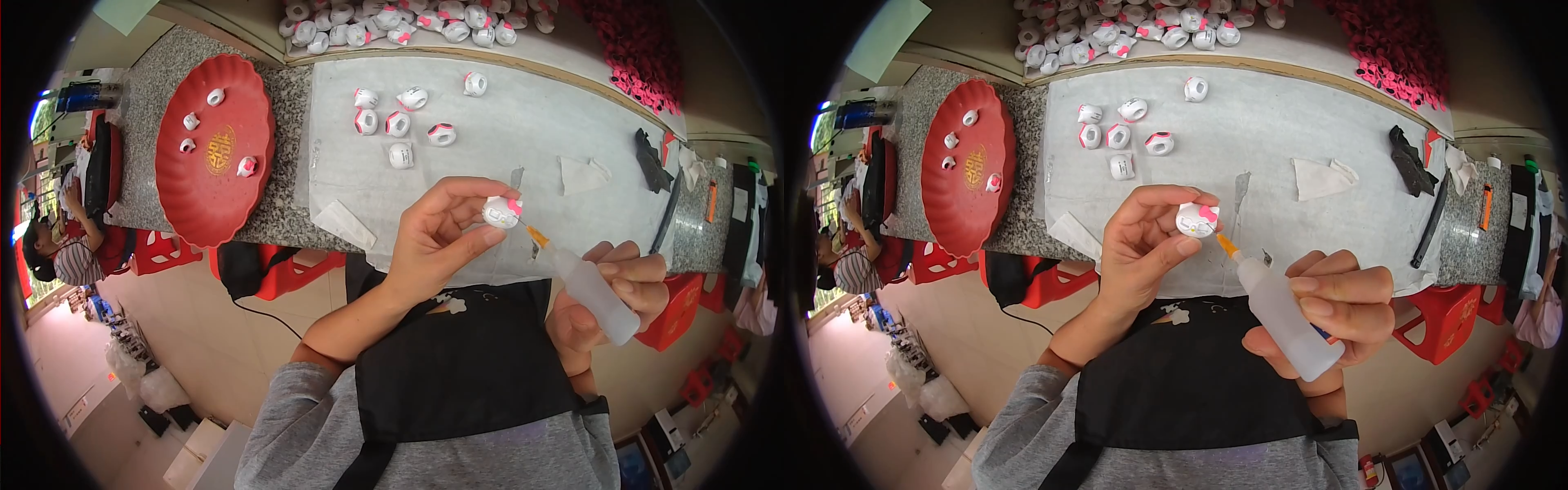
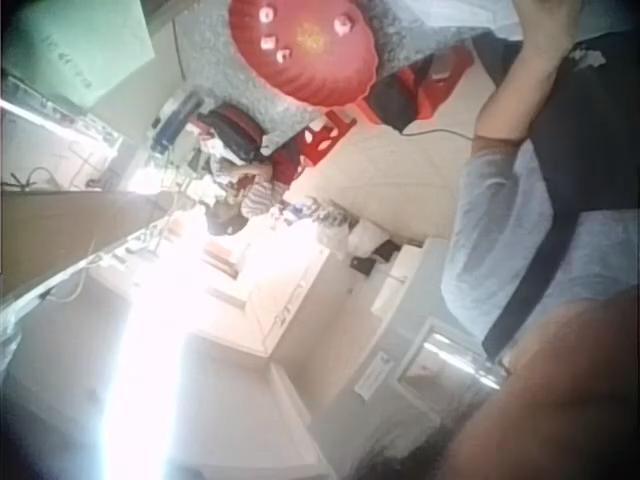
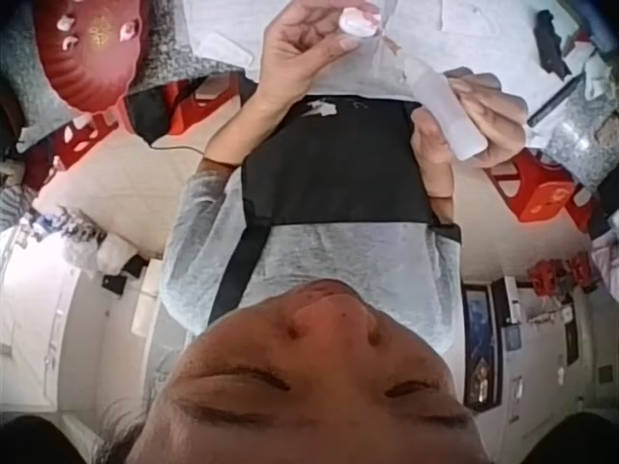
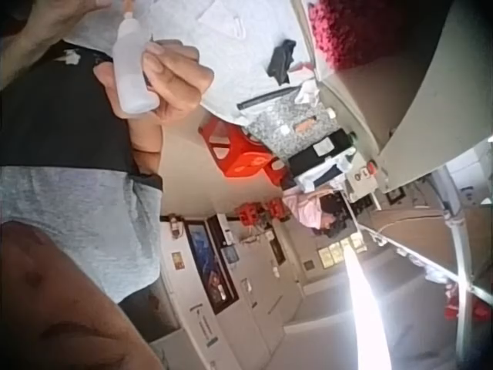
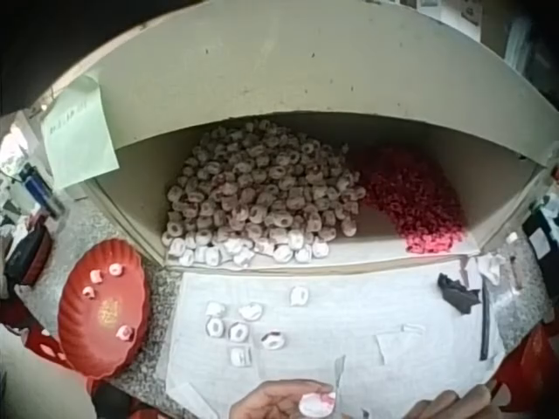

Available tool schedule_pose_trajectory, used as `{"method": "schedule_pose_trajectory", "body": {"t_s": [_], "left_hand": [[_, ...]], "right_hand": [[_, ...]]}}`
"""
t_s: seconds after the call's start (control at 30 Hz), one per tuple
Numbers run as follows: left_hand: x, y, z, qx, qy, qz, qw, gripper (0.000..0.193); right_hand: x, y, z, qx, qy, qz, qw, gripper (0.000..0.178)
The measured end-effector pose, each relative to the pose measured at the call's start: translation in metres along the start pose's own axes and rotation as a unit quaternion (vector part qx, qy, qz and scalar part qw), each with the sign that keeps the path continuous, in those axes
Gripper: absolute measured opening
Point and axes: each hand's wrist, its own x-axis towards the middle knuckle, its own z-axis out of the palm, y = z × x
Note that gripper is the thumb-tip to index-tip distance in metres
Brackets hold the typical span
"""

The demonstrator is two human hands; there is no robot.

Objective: Assembling small plastic figurines by applying glue and joining components.

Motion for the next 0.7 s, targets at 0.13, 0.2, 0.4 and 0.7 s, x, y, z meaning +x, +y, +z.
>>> {"method": "schedule_pose_trajectory", "body": {"t_s": [0.13, 0.2, 0.4, 0.7], "left_hand": [[-0.0006, 0.0011, 0.0022, 0.008, 0.001, -0.018, 1.0, 0.032], [-0.0006, 0.0003, 0.0021, 0.008, -0.003, -0.012, 1.0, 0.032], [-0.0013, -0.0026, 0.0004, 0.032, -0.021, 0.01, 0.999, 0.032], [-0.0007, -0.0052, -0.0016, 0.103, -0.04, 0.054, 0.992, 0.034]], "right_hand": [[-0.0008, 0.0027, 0.0015, 0.012, 0.002, -0.015, 1.0, 0.043], [-0.0013, 0.0022, 0.0018, 0.013, 0.005, -0.015, 1.0, 0.044], [-0.0024, 0.0028, 0.0021, 0.015, 0.003, -0.017, 1.0, 0.045], [-0.0001, 0.003, 0.0039, 0.025, -0.01, -0.011, 1.0, 0.044]]}}
